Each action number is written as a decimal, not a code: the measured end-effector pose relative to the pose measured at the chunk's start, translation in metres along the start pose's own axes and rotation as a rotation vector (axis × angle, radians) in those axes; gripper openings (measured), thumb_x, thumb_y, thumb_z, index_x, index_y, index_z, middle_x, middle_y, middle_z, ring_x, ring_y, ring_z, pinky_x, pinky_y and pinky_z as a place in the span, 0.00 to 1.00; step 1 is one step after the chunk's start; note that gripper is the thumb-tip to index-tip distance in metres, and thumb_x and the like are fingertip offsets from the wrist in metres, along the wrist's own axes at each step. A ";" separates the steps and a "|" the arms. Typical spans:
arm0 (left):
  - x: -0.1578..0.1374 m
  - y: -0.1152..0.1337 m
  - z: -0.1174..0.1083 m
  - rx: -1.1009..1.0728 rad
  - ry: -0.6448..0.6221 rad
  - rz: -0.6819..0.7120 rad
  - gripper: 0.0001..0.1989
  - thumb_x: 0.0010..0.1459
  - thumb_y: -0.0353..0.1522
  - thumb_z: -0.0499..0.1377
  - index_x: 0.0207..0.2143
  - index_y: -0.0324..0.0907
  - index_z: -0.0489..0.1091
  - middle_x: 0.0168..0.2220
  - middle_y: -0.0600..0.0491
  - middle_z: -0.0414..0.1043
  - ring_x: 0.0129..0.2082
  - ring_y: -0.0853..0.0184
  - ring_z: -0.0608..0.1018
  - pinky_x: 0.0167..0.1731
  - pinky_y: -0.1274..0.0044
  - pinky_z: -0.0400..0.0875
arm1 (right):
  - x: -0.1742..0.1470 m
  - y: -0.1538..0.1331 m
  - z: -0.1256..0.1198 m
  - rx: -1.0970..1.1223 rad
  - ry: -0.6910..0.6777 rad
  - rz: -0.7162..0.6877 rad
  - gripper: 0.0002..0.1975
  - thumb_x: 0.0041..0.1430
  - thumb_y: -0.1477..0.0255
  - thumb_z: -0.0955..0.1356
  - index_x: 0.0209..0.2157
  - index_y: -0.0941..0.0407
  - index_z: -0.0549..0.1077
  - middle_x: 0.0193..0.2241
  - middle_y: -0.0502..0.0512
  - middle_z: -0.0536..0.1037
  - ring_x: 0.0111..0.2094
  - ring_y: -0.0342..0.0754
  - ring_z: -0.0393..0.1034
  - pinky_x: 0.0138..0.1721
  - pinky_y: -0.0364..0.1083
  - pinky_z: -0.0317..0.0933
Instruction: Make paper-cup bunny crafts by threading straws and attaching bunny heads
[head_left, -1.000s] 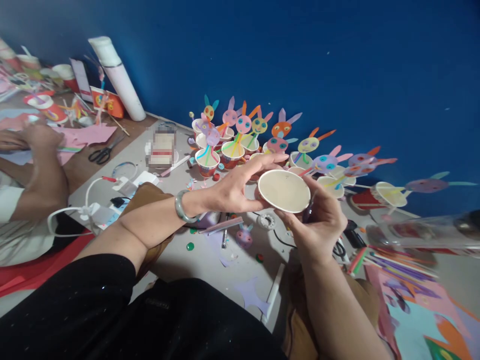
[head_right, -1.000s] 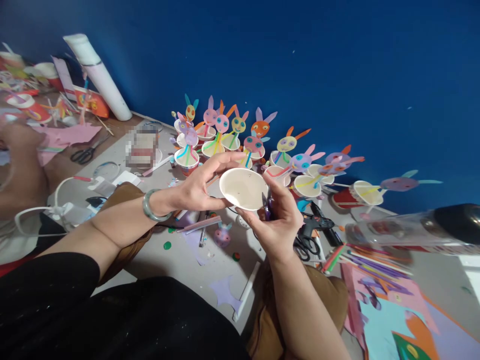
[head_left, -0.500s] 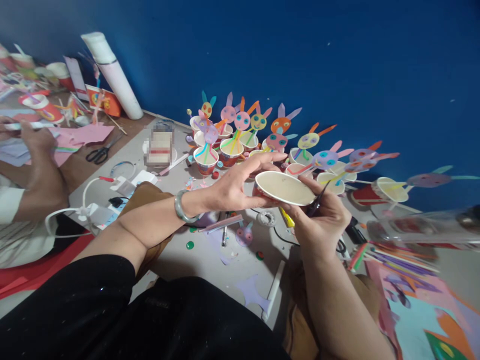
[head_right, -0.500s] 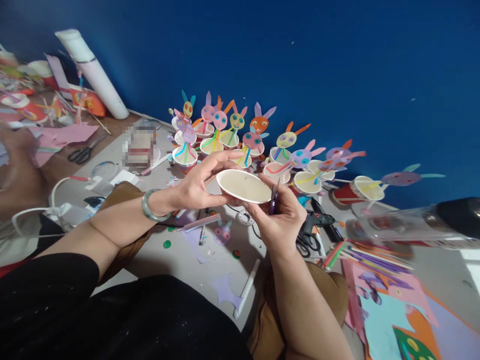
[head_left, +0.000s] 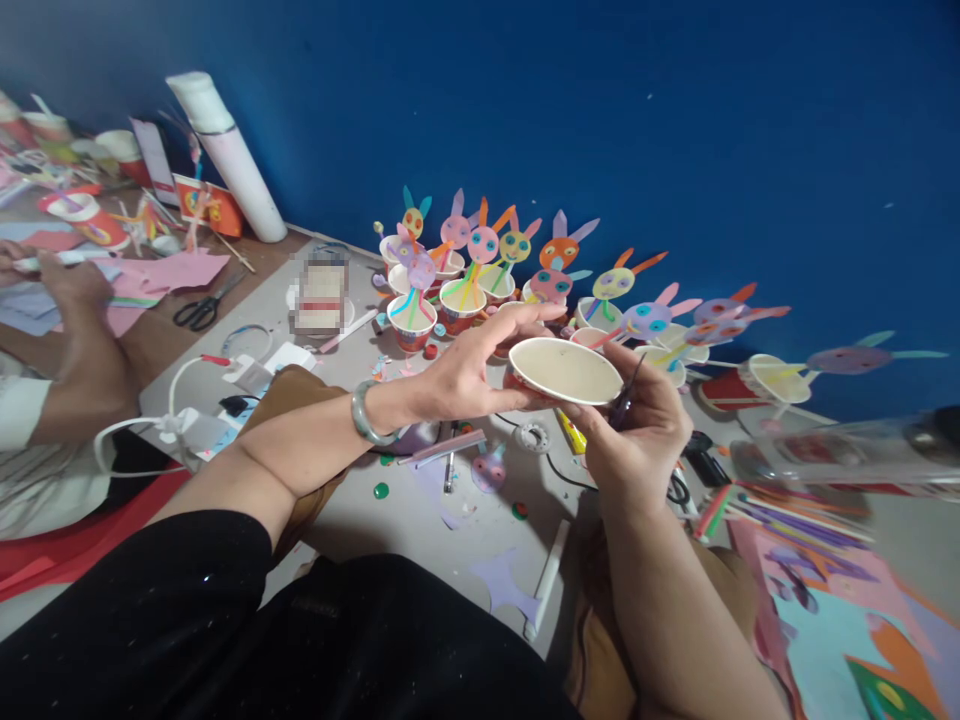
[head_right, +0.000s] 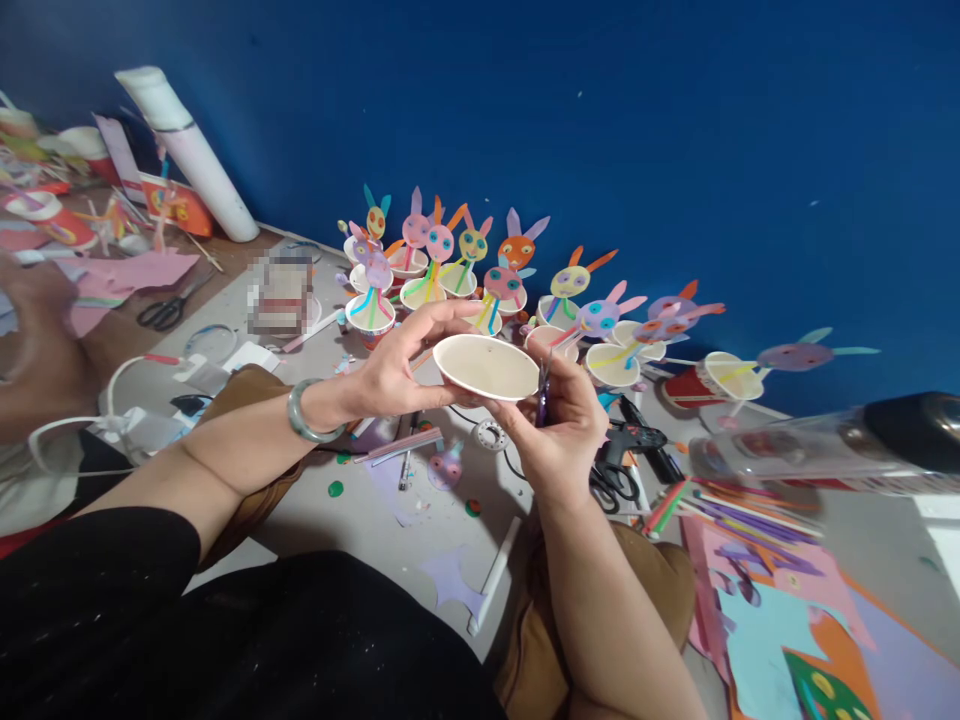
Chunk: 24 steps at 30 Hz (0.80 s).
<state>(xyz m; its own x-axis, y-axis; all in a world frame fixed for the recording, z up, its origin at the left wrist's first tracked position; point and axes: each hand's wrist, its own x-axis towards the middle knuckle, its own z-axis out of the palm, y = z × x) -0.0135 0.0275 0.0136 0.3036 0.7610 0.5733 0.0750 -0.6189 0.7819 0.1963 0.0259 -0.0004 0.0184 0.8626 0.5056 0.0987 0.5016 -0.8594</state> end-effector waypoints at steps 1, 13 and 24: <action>0.000 0.000 0.000 -0.003 0.006 0.002 0.38 0.59 0.43 0.69 0.67 0.50 0.59 0.61 0.44 0.71 0.61 0.54 0.77 0.57 0.64 0.78 | 0.000 0.001 0.000 0.010 0.004 0.002 0.35 0.40 0.58 0.84 0.51 0.53 0.79 0.47 0.63 0.85 0.41 0.56 0.82 0.30 0.48 0.75; 0.001 -0.005 0.001 0.021 0.016 0.067 0.37 0.60 0.42 0.68 0.67 0.48 0.58 0.55 0.45 0.75 0.57 0.55 0.79 0.57 0.63 0.78 | 0.000 0.003 0.002 0.094 0.065 0.010 0.33 0.38 0.62 0.85 0.47 0.53 0.81 0.42 0.58 0.86 0.35 0.51 0.82 0.31 0.46 0.76; 0.001 -0.010 -0.001 0.125 0.008 0.111 0.31 0.60 0.39 0.67 0.63 0.46 0.63 0.59 0.44 0.72 0.58 0.54 0.78 0.55 0.64 0.78 | -0.002 0.005 0.007 0.081 0.112 0.093 0.32 0.36 0.61 0.86 0.45 0.54 0.81 0.38 0.56 0.85 0.31 0.48 0.78 0.31 0.45 0.73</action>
<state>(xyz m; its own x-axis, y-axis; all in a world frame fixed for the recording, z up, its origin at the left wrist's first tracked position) -0.0146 0.0342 0.0068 0.3095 0.6878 0.6566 0.1589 -0.7182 0.6775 0.1894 0.0273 -0.0064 0.1349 0.8950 0.4252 0.0113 0.4277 -0.9038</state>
